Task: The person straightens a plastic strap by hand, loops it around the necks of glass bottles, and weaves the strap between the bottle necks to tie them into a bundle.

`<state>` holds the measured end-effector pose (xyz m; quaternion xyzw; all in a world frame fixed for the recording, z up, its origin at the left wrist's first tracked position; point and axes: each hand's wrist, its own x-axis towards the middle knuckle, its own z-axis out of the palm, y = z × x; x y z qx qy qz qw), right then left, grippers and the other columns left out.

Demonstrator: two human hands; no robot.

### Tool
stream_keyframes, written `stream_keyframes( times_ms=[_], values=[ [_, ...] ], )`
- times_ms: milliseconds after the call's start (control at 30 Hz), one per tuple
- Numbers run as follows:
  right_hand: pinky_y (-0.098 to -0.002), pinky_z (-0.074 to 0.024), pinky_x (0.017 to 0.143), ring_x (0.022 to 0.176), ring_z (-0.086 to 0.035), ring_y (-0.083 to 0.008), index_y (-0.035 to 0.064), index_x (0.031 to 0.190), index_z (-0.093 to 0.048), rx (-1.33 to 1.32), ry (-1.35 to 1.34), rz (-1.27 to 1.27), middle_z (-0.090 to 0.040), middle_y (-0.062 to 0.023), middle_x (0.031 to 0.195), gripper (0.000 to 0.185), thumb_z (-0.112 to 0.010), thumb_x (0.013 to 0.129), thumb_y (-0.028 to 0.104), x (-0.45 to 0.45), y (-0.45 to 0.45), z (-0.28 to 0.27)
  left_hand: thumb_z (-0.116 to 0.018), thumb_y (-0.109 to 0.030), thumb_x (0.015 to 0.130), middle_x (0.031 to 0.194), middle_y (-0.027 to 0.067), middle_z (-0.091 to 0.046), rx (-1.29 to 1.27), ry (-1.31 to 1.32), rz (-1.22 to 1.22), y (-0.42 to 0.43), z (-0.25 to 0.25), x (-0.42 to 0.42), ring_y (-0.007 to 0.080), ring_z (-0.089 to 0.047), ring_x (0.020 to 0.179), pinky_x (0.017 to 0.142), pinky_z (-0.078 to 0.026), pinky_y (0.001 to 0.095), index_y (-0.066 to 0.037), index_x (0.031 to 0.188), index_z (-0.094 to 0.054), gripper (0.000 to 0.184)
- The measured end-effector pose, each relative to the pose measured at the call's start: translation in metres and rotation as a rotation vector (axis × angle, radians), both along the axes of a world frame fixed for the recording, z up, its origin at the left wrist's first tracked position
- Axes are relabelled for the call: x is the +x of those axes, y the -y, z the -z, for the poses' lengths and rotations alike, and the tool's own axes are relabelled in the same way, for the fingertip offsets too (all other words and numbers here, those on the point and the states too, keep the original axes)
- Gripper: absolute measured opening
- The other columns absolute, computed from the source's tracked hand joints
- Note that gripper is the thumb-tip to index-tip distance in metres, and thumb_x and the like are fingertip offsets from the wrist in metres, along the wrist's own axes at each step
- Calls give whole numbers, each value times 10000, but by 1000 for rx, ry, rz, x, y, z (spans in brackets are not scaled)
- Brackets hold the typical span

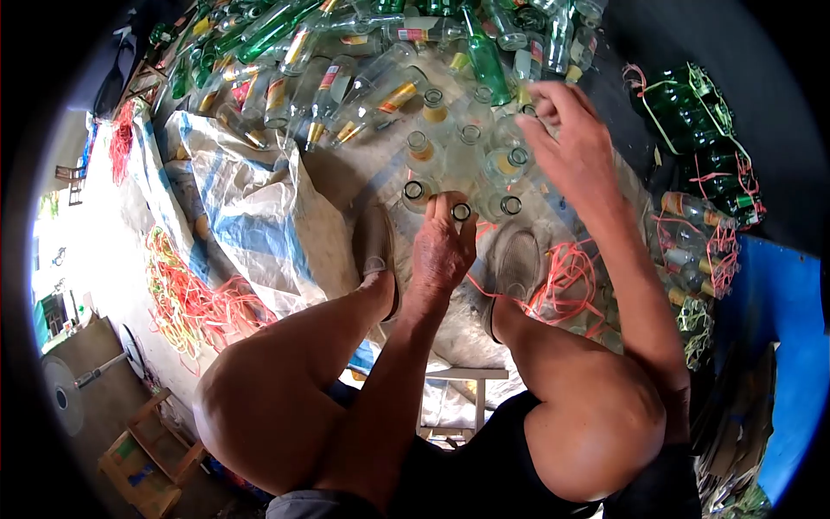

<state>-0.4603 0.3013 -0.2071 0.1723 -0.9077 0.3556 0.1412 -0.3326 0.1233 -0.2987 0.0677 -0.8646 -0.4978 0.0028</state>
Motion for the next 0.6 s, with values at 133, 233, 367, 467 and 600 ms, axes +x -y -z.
stream_keyframes(
  times_ms=[133, 233, 367, 467, 600],
  values=[
    [-477, -487, 946, 1068, -641, -357, 124, 1245, -630, 379, 67, -14, -652, -128, 1124, 432, -765, 853, 244, -44, 24, 12, -644, -90, 912, 1169, 191, -611, 29, -101, -46, -3, 10, -1, 456, -624, 1039, 841, -523, 499, -67, 1170, -556, 273],
    [-503, -495, 928, 1103, -646, -387, 107, 1190, -631, 510, 79, -98, -663, -141, 1152, 392, -759, 854, 266, -62, 35, 29, -666, -88, 904, 1145, 199, -593, 58, -81, -68, -5, 14, -1, 445, -611, 1051, 887, -509, 479, -56, 1179, -539, 305],
    [-539, -508, 872, 1058, -656, -427, 69, 1088, -619, 558, 314, -96, -693, -169, 1083, 360, -768, 846, 290, -82, 49, 46, -660, -72, 876, 1128, 187, -597, 46, -114, -118, -9, 20, -1, 427, -617, 1007, 862, -511, 462, -62, 1163, -557, 306],
    [-553, -514, 819, 993, -663, -451, 52, 1038, -606, 538, 315, -105, -706, -188, 1014, 340, -760, 845, 285, -86, 52, 52, -691, -72, 801, 1117, 166, -618, 91, -109, -187, -13, 22, -3, 436, -621, 1008, 848, -513, 472, -64, 1114, -586, 330],
    [-552, -514, 769, 931, -667, -453, 42, 1000, -586, 509, 151, -142, -708, -191, 970, 320, -757, 838, 258, -84, 49, 59, -707, -76, 764, 1102, 146, -626, 61, -119, -205, -14, 29, -3, 413, -626, 989, 832, -513, 459, -69, 1107, -598, 361]
  ],
)
